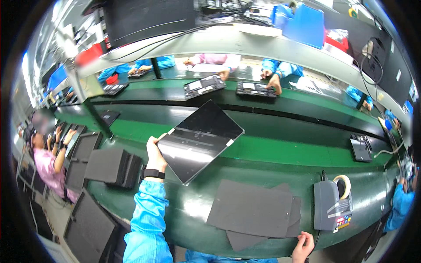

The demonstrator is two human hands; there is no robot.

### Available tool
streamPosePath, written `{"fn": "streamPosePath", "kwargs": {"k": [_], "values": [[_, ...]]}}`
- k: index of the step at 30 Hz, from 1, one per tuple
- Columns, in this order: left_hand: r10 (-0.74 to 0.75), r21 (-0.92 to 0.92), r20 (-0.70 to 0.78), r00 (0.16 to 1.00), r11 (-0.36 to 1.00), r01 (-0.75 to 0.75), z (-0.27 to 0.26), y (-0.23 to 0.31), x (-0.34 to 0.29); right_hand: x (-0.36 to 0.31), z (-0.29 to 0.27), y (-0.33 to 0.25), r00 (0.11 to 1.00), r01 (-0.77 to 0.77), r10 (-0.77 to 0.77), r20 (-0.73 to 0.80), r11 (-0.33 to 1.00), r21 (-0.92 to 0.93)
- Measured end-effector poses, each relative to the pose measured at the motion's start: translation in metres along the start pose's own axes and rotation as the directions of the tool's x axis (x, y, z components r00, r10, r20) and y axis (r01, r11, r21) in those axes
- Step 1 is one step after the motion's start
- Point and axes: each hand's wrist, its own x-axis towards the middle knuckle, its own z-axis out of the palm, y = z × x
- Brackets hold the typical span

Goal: The person assembles electronic components of tablet devices by placing internal components and a circuit board into a tablet housing, then securing a tablet screen on top.

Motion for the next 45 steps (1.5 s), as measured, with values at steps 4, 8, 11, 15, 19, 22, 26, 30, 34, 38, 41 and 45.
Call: {"fn": "streamPosePath", "kwargs": {"k": [4,8,11,15,19,22,26,30,34,38,41,45], "values": [[-0.116,0.064,0.084,0.990,0.992,0.110,0.019,-0.018,0.059,0.011,0.016,-0.019,0.979,0.134,-0.166,-0.115,0.960,-0.245],[-0.259,0.125,0.093,0.961,0.961,0.247,0.051,-0.054,0.106,0.015,0.013,-0.018,0.988,0.101,-0.134,-0.081,0.940,-0.326],[-0.346,0.157,0.120,0.930,0.932,0.327,0.071,-0.083,0.137,0.019,0.014,-0.017,0.992,0.096,-0.118,-0.032,0.914,-0.395],[-0.405,0.170,0.151,0.902,0.909,0.379,0.095,-0.120,0.176,0.019,0.016,-0.015,0.998,0.057,-0.068,-0.010,0.900,-0.433],[-0.477,0.343,0.179,0.860,0.850,0.400,0.097,-0.158,0.214,0.017,0.016,-0.019,1.000,0.010,-0.016,-0.008,0.894,-0.449],[-0.306,0.578,0.127,0.943,0.796,0.180,0.069,-0.149,0.268,0.018,0.017,-0.025,0.999,-0.014,0.029,0.025,0.892,-0.452],[0.522,0.781,0.493,0.696,0.086,-0.618,0.102,-0.145,0.259,0.015,0.024,-0.001,0.995,0.047,-0.078,-0.060,0.910,-0.413],[-0.048,0.783,0.540,0.840,0.396,-0.480,0.127,-0.098,0.146,0.023,0.019,0.001,0.987,0.117,-0.153,-0.056,0.905,-0.408],[-0.503,0.971,0.230,0.833,0.058,-0.234,0.123,-0.064,0.011,0.027,0.018,0.011,0.987,-0.149,0.142,-0.068,0.982,-0.113],[-0.459,0.992,0.116,0.881,0.103,-0.077,0.084,-0.045,-0.079,0.057,0.011,-0.019,0.912,-0.407,0.390,0.126,0.832,0.376],[-0.504,0.966,0.098,0.858,0.254,0.039,0.040,-0.035,-0.145,0.054,0.010,-0.034,0.903,-0.415,0.354,0.245,0.867,0.277],[-0.450,0.925,0.084,0.889,0.368,0.100,-0.015,-0.083,-0.226,0.049,-0.001,-0.041,0.875,-0.422,0.296,0.384,0.854,0.304]]}}
